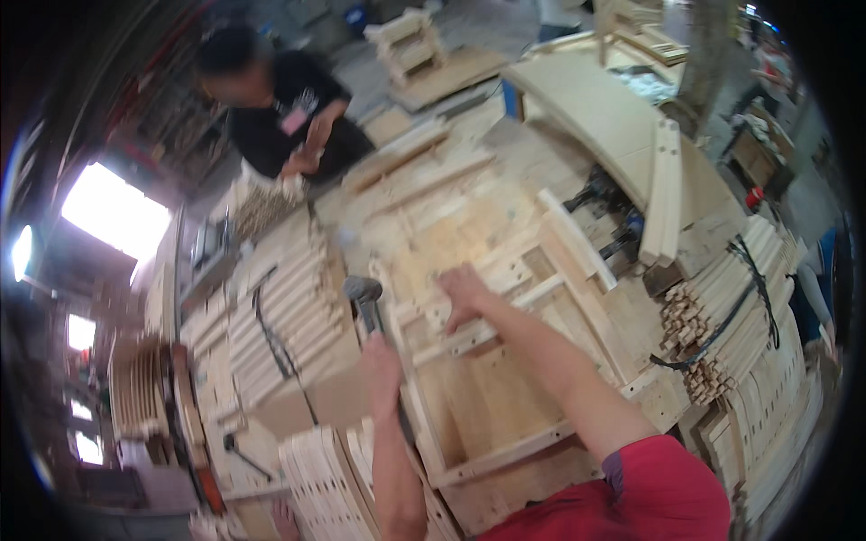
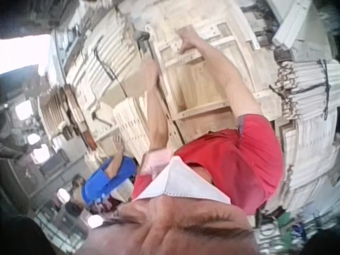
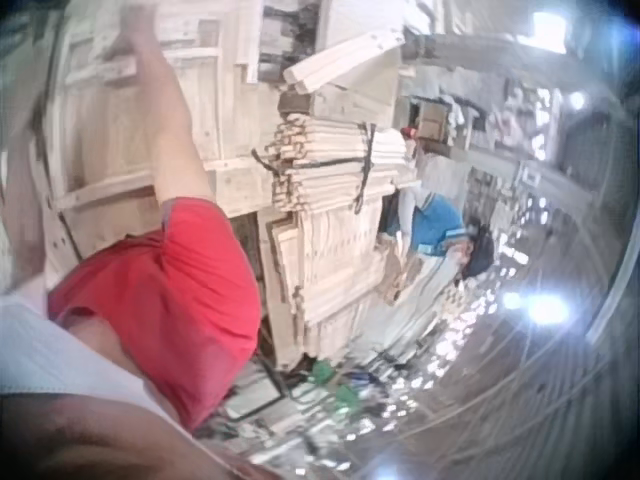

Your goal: The person assembles wooden chair frames on a workbench in a factory setting. They pick up wooden slats and dowels, align them with pre-drilled holes, and use a rubber mallet to tap the pieces into place. The person repeatedly stacks completed frames and retrieves new components to continue the assembly process.

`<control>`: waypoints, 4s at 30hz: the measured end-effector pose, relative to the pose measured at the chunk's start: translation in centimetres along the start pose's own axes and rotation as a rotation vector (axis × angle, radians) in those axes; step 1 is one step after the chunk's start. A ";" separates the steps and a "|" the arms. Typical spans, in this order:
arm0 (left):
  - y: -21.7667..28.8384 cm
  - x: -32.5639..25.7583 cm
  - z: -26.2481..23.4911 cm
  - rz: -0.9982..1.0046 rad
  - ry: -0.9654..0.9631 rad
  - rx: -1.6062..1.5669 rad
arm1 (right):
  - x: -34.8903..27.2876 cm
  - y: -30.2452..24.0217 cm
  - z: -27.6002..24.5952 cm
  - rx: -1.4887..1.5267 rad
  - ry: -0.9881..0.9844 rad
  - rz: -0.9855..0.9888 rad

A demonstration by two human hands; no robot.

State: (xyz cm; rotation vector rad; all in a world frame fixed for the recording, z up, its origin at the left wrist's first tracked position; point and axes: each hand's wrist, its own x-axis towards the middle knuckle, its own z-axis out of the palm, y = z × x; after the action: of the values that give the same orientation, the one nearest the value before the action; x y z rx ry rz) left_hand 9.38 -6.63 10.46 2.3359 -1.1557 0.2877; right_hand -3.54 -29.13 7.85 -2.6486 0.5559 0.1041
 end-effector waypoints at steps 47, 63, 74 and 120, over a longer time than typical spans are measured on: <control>18.7 -2.4 -0.1 -0.081 -0.154 -0.641 | -27.4 27.5 -30.1 1.935 1.297 0.067; 6.9 -22.6 -4.7 -0.799 -0.141 -0.697 | -22.9 39.0 -25.8 0.752 1.101 1.057; -2.0 -36.4 -18.4 -1.034 0.038 0.315 | -38.7 25.2 -12.0 0.855 0.715 0.939; 2.8 -18.0 2.4 -0.264 -0.290 -0.064 | -32.0 11.4 7.3 0.014 0.635 0.873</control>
State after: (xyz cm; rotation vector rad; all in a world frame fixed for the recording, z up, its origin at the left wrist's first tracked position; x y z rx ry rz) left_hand -3.99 2.88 2.23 2.4931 -0.9486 -0.1851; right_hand -37.27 -23.74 1.81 -2.1870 1.8583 -0.4937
